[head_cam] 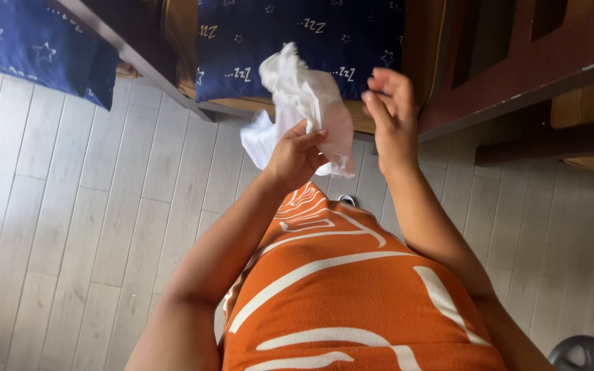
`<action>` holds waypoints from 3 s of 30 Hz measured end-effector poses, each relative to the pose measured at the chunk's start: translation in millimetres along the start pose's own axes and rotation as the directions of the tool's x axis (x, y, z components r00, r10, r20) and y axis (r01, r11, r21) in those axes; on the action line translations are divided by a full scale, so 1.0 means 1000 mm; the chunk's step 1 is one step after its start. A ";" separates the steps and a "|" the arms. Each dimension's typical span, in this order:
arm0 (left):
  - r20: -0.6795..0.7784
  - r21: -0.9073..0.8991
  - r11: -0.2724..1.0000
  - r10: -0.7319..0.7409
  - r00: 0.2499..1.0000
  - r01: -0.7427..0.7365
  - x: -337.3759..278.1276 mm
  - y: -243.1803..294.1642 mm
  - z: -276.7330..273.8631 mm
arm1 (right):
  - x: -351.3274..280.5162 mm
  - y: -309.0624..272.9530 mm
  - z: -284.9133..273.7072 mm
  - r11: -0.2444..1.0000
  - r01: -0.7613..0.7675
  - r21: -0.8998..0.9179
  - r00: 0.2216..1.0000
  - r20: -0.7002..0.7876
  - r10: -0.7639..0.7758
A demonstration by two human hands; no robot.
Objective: The person holds a white pillowcase, turns it inside out, and then places a blue pillow with star patterns into it. They adjust the pillowcase to fit the pillow and smooth it out.
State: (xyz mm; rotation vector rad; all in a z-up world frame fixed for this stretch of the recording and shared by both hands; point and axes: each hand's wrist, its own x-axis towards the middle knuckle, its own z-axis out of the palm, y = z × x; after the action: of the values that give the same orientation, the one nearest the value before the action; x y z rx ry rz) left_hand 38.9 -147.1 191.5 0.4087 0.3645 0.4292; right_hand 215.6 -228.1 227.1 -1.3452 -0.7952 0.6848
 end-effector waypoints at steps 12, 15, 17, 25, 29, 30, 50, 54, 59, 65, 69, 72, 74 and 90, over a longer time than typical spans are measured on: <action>0.078 -0.093 0.988 0.127 0.989 -0.120 0.010 -0.010 0.008 | -0.075 -0.014 0.003 0.851 0.190 -0.489 0.981 0.114 -0.154; 0.047 -0.093 0.987 0.135 0.990 -0.130 0.009 -0.009 0.013 | -0.076 -0.002 -0.006 0.865 0.095 -0.493 0.995 0.068 -0.070; 0.005 -0.046 0.993 0.106 0.994 -0.105 0.006 -0.008 0.018 | -0.078 0.014 -0.015 0.936 0.037 -0.350 0.999 0.039 -0.025; -0.286 0.835 0.523 0.148 0.947 0.171 -0.019 0.001 0.044 | -0.069 0.007 -0.032 0.921 -0.193 0.338 0.980 0.027 0.196; 0.218 0.962 0.012 0.566 0.795 -0.272 -0.036 0.002 0.060 | -0.070 0.000 -0.034 0.850 -0.231 0.472 0.973 0.099 0.210; 0.386 0.900 -0.079 0.600 0.701 -0.428 -0.038 0.002 0.063 | -0.070 -0.002 -0.034 0.846 -0.238 0.477 0.971 0.112 0.211; 0.251 0.958 -0.015 0.526 0.812 -0.286 -0.027 -0.006 0.063 | -0.074 0.012 -0.028 0.997 -0.057 0.058 0.998 0.022 0.056; 0.040 0.980 0.169 0.331 0.943 -0.101 -0.021 0.005 0.056 | -0.070 0.015 -0.033 1.000 -0.003 -0.019 0.998 0.068 0.004; -0.131 0.814 0.581 0.163 0.978 0.012 -0.004 -0.019 0.026 | -0.066 0.002 -0.031 0.942 0.131 -0.310 0.989 0.110 -0.101; -0.235 0.414 0.903 -0.013 0.972 0.112 0.003 -0.038 0.021 | -0.059 -0.016 -0.028 0.825 0.290 -0.486 0.957 0.138 -0.255; -0.268 0.317 0.945 0.008 0.963 0.080 0.002 -0.047 0.026 | -0.058 -0.009 -0.031 0.810 0.256 -0.528 0.965 0.090 -0.246; -0.252 0.247 0.968 0.030 0.967 0.034 0.011 -0.056 0.010 | -0.054 -0.012 -0.029 0.828 0.208 -0.521 0.977 0.074 -0.199; -0.261 0.226 0.974 0.035 0.965 0.025 0.009 -0.053 0.010 | -0.057 -0.004 -0.032 0.866 0.193 -0.461 0.981 0.064 -0.184; -0.307 0.374 0.927 0.095 0.947 0.028 -0.003 -0.041 0.010 | -0.038 0.033 -0.029 0.829 -0.504 0.241 0.860 0.228 0.457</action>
State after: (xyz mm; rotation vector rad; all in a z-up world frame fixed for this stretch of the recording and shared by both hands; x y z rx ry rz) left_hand 54.4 -185.9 182.5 0.7223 0.7653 0.4614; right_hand 218.3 -272.0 189.3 -1.2309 -0.4458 1.2780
